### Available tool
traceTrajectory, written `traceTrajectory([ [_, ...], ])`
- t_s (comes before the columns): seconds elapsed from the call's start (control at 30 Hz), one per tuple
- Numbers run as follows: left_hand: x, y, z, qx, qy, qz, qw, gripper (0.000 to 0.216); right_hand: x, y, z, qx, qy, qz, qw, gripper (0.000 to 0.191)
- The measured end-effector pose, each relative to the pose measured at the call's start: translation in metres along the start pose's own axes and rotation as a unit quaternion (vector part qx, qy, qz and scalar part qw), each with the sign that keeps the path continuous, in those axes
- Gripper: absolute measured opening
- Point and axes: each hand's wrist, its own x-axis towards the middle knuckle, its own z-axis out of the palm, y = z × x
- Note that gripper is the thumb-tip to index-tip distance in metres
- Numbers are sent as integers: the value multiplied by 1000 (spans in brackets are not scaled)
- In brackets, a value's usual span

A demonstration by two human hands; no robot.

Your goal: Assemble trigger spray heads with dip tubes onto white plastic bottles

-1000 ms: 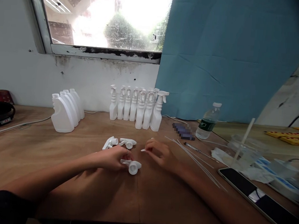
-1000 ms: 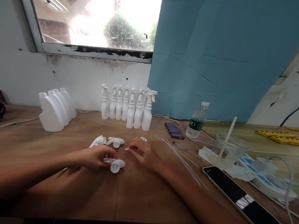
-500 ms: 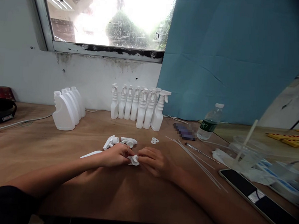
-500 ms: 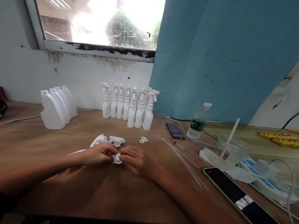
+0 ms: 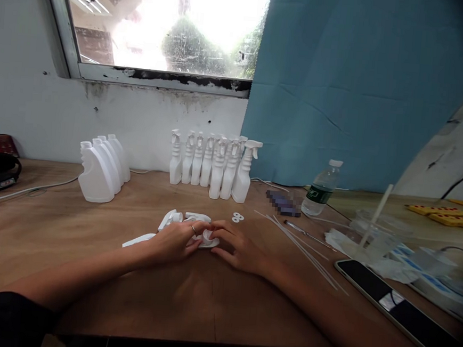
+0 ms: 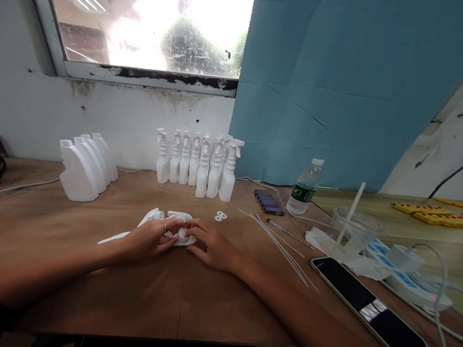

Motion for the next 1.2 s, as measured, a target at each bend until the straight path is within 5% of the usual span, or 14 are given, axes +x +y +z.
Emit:
traceTrajectory([
  [0.13, -2, 0, 4, 104, 4, 79, 991, 26, 0, 1, 2, 2, 2, 3, 1000, 29],
  [0.37, -3, -4, 7, 134, -9, 103, 986, 46, -2, 4, 7, -33, 9, 7, 999, 32],
  [0.7, 0, -12, 19, 120, 19, 98, 988, 31, 8, -1, 6, -8, 45, -17, 999, 20],
  [0.9, -3, -10, 23, 64, 32, 63, 995, 30, 7, -1, -4, 5, 0, 2, 1000, 20],
  [1.1, -4, -5, 25, 5, 43, 6, 999, 37, -5, 36, -47, -100, 74, 176, 977, 22],
  [1.2, -2, -3, 24, -20, 35, 7, 999, 40, -20, 69, -78, -253, 11, 294, 922, 19],
])
